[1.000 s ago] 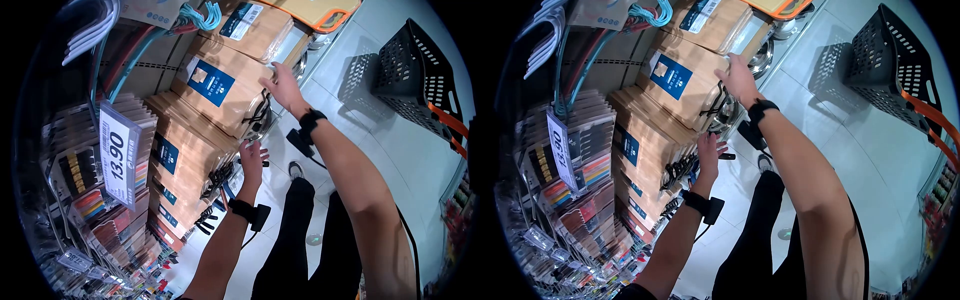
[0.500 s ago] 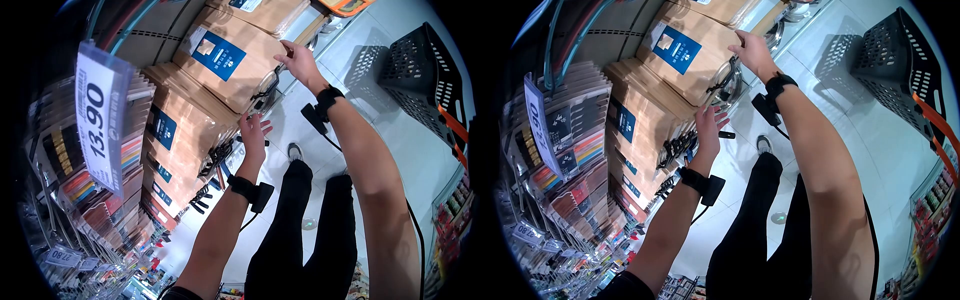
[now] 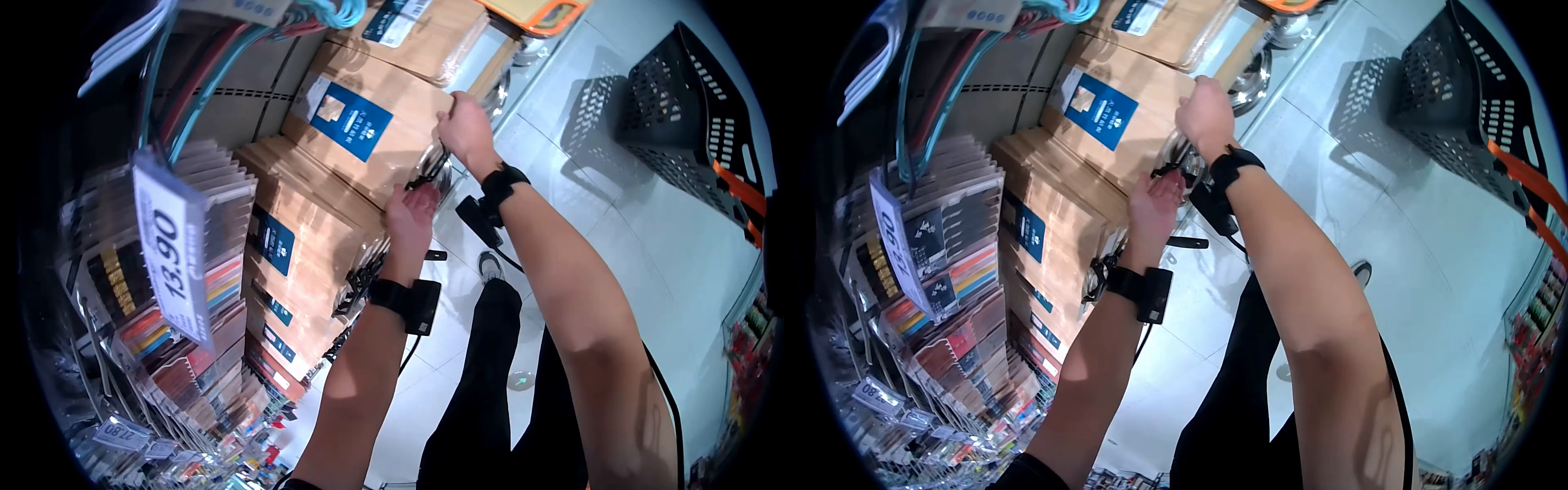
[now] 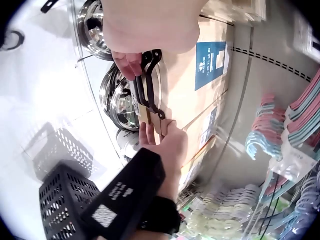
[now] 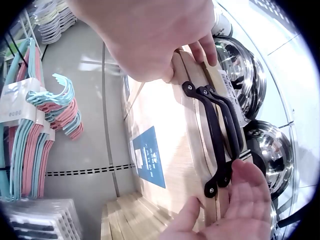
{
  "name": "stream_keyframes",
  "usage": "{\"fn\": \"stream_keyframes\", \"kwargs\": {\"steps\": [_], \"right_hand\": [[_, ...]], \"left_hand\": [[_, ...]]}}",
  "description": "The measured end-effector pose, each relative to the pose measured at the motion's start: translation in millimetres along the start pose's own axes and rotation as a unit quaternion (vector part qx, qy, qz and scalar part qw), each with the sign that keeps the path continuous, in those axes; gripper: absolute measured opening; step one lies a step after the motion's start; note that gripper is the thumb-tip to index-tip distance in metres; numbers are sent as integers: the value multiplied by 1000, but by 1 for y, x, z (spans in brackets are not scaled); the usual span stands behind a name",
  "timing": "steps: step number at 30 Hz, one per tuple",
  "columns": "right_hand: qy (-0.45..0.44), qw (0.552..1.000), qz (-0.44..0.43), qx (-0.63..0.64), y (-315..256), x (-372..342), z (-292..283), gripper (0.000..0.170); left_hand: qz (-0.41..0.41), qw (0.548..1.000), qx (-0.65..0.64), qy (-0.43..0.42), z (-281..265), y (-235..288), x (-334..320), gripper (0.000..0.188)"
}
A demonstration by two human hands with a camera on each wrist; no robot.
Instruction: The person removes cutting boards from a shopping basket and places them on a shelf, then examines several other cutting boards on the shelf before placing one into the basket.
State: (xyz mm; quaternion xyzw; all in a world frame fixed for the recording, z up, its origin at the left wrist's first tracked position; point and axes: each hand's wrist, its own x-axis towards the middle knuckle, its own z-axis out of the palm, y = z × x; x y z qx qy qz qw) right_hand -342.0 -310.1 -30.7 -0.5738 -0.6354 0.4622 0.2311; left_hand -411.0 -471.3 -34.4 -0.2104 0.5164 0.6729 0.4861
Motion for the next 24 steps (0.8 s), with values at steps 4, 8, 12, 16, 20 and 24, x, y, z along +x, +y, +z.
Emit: {"fn": "stream_keyframes", "kwargs": {"steps": [4,8,12,16,20,24], "right_hand": [[-9,993,53,102,7,-15,-6,35],[-59,977,89,185,4,-37,4,40],[-59,968,121,210,-15,-41,6,46],[-96,976,72,184,5,-35,3,40],[-164,954,37,249,18,-23,-13,37],[-129,978,-6,166,15,-13,-3,31]], "left_hand": [[-16,1000,-18,16,0,4,7,48],[-8,999,42,-10,-13,11,11,57],[-4,997,69,18,-11,16,17,60],[23,994,104,9,-19,5,31,65],[37,989,138,42,0,3,14,59],[30,988,149,22,-3,1,25,65]]}}
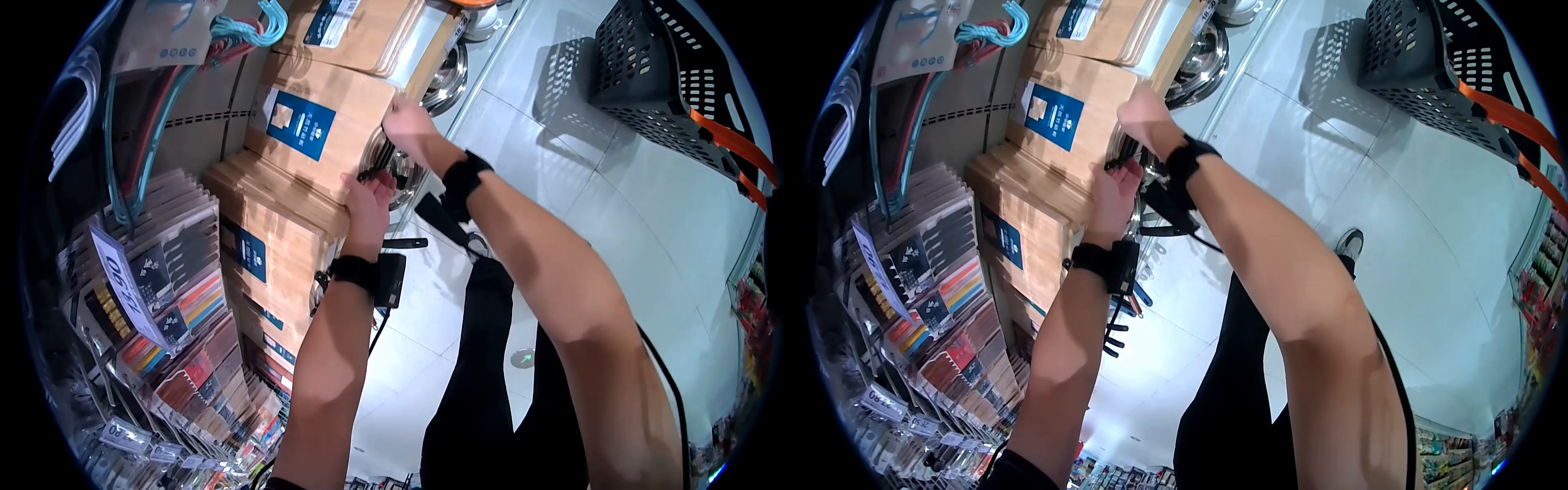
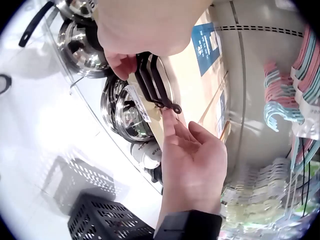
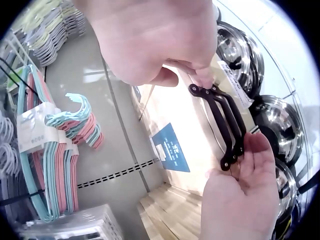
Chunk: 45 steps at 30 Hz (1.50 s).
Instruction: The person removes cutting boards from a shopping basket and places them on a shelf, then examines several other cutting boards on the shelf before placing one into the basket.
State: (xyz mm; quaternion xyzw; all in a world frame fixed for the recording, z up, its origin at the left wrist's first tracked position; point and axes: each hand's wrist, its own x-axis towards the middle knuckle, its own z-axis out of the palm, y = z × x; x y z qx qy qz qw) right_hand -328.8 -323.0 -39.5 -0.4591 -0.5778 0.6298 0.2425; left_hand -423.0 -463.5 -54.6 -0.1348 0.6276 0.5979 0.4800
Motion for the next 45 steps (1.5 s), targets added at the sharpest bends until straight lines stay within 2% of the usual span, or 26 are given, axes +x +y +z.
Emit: {"fn": "stream_keyframes", "kwargs": {"steps": [2,3,5,6,7,8,10,13,17,20,21,23,24,25,27,29,30,32,35,38,42,43,45], "right_hand": [[-64,997,0,-53,7,17,-1,29],[-89,995,-8,-54,17,26,0,28],[-122,991,-50,-30,50,43,4,26],[-121,992,-17,23,38,25,-1,25],[-117,990,15,76,25,7,-6,24],[-109,984,47,129,11,-12,-12,23],[-156,963,122,181,36,-31,-7,23],[-128,972,138,141,46,-70,-14,26],[-144,914,288,246,64,-123,-45,29],[-108,896,334,273,101,-158,-73,26],[-83,895,339,279,106,-170,-84,24],[-50,892,347,285,116,-186,-105,23],[-42,890,354,283,119,-194,-117,23],[-33,888,361,281,122,-203,-131,22],[-32,888,365,277,133,-215,-155,20],[-25,894,361,266,145,-226,-177,18],[-17,894,359,267,151,-230,-188,19],[-3,894,356,271,161,-237,-208,19],[10,894,366,259,158,-246,-229,19],[9,899,362,247,164,-254,-247,19],[17,906,345,246,172,-263,-265,21],[18,906,343,249,169,-266,-267,21],[18,901,352,255,163,-268,-270,22]], "left_hand": [[-3,999,-17,45,9,-2,1,77],[-3,998,-13,57,9,-3,-1,73],[36,998,44,-10,8,-5,-13,68],[57,995,73,-45,9,-5,-21,65],[64,994,73,-59,10,-5,-27,50],[56,990,105,-71,9,-5,-28,47],[40,980,168,-97,8,-7,-23,40],[-8,981,169,-94,22,1,-11,31],[-43,982,154,-104,28,7,-9,37],[34,943,323,-72,16,-8,-14,44],[72,923,365,-104,13,-10,-26,41],[197,816,524,-143,6,-15,-33,37],[253,746,595,-162,13,-12,-50,36],[328,653,664,-159,21,-5,-65,33],[535,476,676,-173,41,19,-65,36],[569,427,689,-142,65,44,-46,42],[575,400,705,-110,71,54,-28,56],[449,377,799,-133,83,75,-3,80],[382,293,870,-105,95,83,10,103],[379,280,880,-57,94,74,20,110],[383,304,866,-102,94,85,20,109],[418,349,821,-172,90,97,24,100],[420,395,798,-177,66,106,18,92]]}}
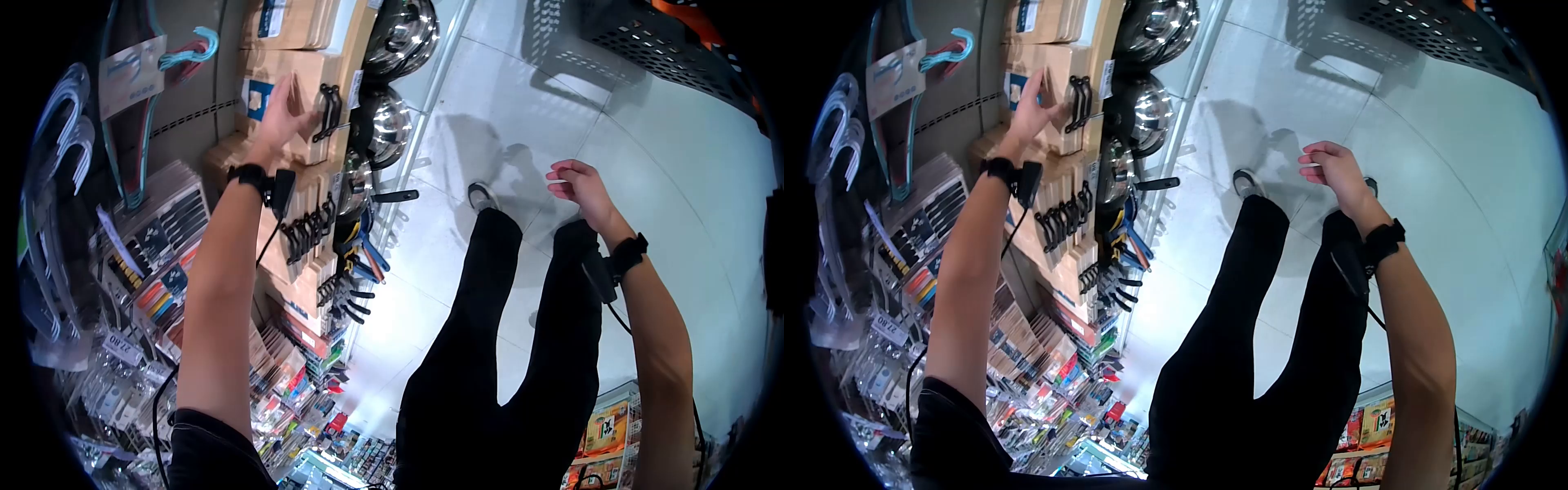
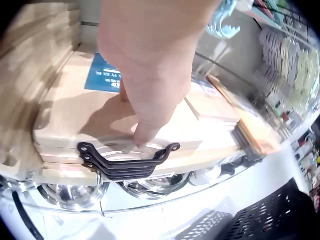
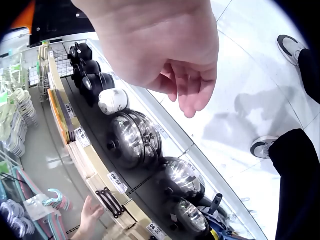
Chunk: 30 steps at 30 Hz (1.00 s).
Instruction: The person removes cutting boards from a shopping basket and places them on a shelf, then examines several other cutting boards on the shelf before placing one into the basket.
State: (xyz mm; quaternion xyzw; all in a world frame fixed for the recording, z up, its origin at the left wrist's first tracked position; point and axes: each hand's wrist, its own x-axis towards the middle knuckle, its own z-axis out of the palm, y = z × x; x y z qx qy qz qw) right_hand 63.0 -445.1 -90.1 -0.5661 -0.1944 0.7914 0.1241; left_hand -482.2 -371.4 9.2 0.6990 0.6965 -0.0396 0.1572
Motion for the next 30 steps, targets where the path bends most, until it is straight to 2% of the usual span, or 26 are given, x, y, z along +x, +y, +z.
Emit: {"fn": "stream_keyframes", "kwargs": {"steps": [1,2,5,6,9,10,13,14,17,18,19,21,24,28,30], "right_hand": [[-4,1000,9,3,0,-3,2,22],[-7,1000,9,-12,1,-4,2,23],[-29,1000,-6,-11,1,-12,8,23],[-32,999,-6,-13,2,-15,10,23],[-51,998,7,-32,10,-13,13,23],[-49,998,11,-35,16,-13,14,23],[-35,998,20,-42,28,-9,11,24],[-31,998,25,-44,31,-10,12,24],[-33,998,29,-51,39,-12,18,24],[-35,998,29,-53,42,-13,18,24],[-33,998,29,-52,45,-15,18,24],[-36,998,27,-48,50,-15,19,24],[-34,998,29,-45,50,-15,20,23],[-38,998,32,-46,56,-10,18,23],[-42,998,33,-35,61,-11,20,24]], "left_hand": [[-8,1000,-21,5,-5,-8,-18,89],[-16,1000,2,21,-19,12,-43,71],[3,997,69,-33,-50,51,-110,55],[57,990,118,-61,-54,53,-132,46],[198,928,277,-150,-52,48,-160,48],[209,922,296,-134,-48,43,-158,51],[27,937,277,-209,-37,56,-137,54],[-32,909,324,-261,-33,63,-128,56],[-93,837,378,-385,-22,87,-113,65],[-22,842,433,-321,-5,74,-125,67],[6,840,479,-255,9,67,-134,71],[-12,825,506,-250,24,53,-132,72],[-12,827,503,-251,25,46,-130,75],[22,846,479,-232,20,34,-125,62],[38,848,479,-224,24,27,-124,62]]}}
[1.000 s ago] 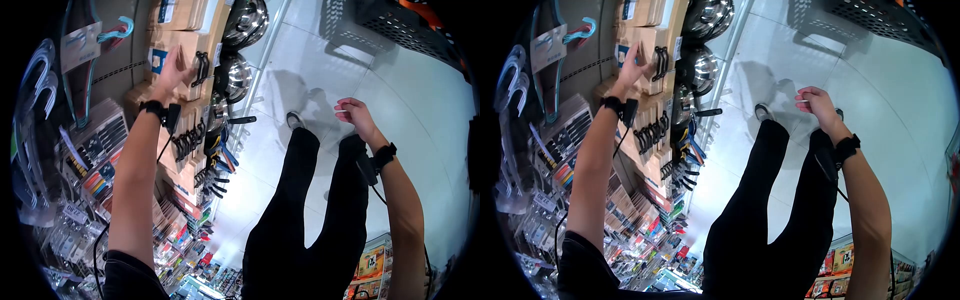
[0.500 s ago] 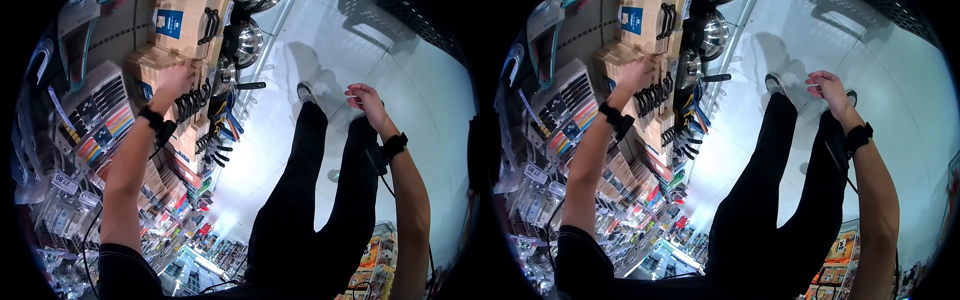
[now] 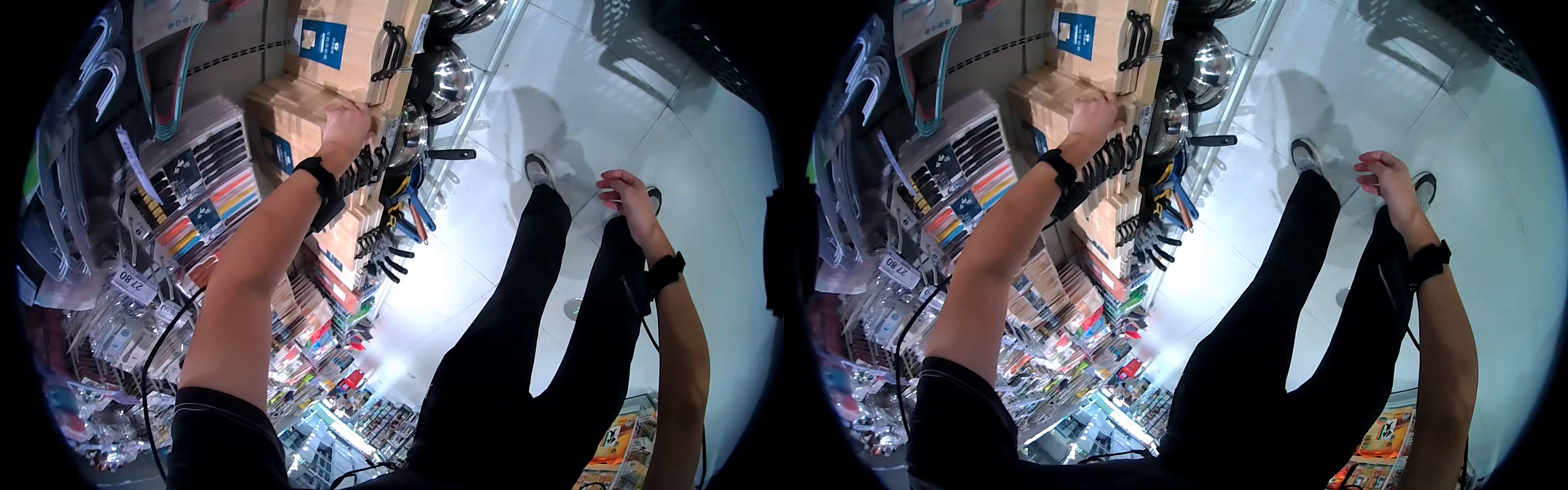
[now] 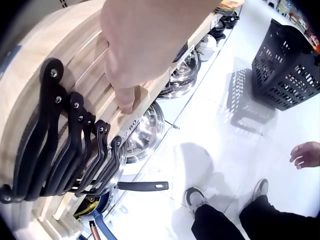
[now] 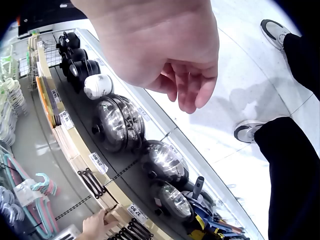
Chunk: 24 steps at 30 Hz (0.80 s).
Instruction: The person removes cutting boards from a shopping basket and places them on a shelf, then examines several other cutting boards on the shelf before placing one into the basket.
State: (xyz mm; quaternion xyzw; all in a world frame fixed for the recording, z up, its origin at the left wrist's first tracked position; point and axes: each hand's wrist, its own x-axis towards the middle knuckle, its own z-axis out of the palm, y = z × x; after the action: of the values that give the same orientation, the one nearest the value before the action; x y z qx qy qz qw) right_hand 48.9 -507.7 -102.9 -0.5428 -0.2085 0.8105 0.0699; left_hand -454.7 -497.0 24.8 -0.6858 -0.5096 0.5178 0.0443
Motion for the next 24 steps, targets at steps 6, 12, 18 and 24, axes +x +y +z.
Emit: {"fn": "stream_keyframes", "kwargs": {"steps": [6,12,18,24], "right_hand": [[-3,1000,0,22,2,2,-3,25],[26,1000,6,16,-3,3,-15,22],[17,1000,-2,23,-3,8,-21,23],[-7,1000,2,14,-1,8,-20,24]], "left_hand": [[-2,992,103,75,6,8,-5,72],[-70,997,-13,23,4,24,4,67],[-99,988,-105,-50,-12,22,4,53],[-115,965,-205,-119,-44,14,-6,47]]}}
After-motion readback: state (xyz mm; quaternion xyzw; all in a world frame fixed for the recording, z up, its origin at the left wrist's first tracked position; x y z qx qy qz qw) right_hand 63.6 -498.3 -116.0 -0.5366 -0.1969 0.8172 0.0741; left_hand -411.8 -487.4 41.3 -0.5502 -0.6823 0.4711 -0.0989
